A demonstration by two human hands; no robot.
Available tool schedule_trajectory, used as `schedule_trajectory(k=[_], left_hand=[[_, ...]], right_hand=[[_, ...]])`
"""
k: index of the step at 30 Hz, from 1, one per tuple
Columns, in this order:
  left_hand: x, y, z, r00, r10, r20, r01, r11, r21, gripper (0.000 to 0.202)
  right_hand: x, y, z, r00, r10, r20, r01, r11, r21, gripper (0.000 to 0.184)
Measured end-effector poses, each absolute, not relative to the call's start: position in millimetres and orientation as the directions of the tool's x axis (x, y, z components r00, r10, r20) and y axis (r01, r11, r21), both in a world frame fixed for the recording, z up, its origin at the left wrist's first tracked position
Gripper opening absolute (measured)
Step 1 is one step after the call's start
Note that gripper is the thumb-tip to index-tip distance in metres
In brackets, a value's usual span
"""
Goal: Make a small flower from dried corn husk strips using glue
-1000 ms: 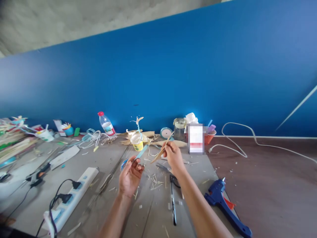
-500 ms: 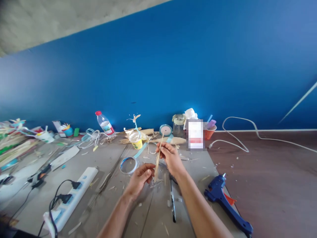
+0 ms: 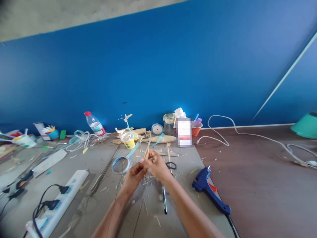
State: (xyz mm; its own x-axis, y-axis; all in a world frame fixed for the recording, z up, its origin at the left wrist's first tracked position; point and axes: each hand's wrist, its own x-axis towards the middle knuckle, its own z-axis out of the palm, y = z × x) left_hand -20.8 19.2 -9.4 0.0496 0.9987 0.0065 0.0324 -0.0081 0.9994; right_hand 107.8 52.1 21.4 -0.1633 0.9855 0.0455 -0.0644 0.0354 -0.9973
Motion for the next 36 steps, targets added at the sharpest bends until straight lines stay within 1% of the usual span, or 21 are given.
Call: schedule_trajectory(k=[2,4,5,7,9,12,17,23,27,33,36], left_hand=[[-20,19,-10,0.056,0.998,0.028,0.069,-0.031,0.997,0.024],[-21,17,-10,0.096,0.995,-0.002,0.066,-0.005,0.998,0.026],[-22,16,-10,0.128,0.991,-0.027,0.049,0.021,0.999,0.026],[-24,15,-9,0.193,0.979,-0.067,-0.004,0.069,0.998,0.027],[-25,13,-7,0.23,0.971,-0.073,-0.054,0.087,0.995,0.025],[-23,11,-5,0.238,0.969,-0.058,-0.089,0.082,0.993,0.025],[-18,11,-6,0.229,0.971,-0.061,-0.033,0.07,0.997,0.027],[-19,12,-11,0.272,0.96,-0.074,-0.015,0.081,0.997,0.024],[-18,11,-8,0.323,0.941,-0.104,0.048,0.093,0.995,0.023],[-13,9,-2,0.276,0.956,-0.102,0.187,0.051,0.981,0.016],[-12,7,0,0.291,0.951,-0.107,0.212,0.045,0.976,0.013]], right_hand=[[106,45,15,-0.128,0.991,0.049,0.03,0.053,-0.998,0.016],[106,41,10,-0.094,0.995,0.011,0.035,0.014,-0.999,0.015],[108,40,8,-0.115,0.993,-0.019,-0.002,-0.019,-1.0,0.016],[113,40,6,-0.214,0.974,-0.068,-0.111,-0.094,-0.989,0.016],[119,40,5,-0.311,0.946,-0.087,-0.201,-0.155,-0.967,0.017],[124,41,4,-0.353,0.932,-0.084,-0.248,-0.179,-0.952,0.02],[119,41,4,-0.288,0.952,-0.101,-0.313,-0.193,-0.93,0.021],[115,43,3,-0.101,0.986,-0.132,-0.422,-0.163,-0.892,0.026],[115,44,2,-0.013,0.99,-0.141,-0.477,-0.13,-0.869,0.025],[117,48,-1,0.095,0.982,-0.162,-0.543,-0.085,-0.836,0.024],[121,50,-3,0.129,0.976,-0.177,-0.556,-0.077,-0.828,0.028]])
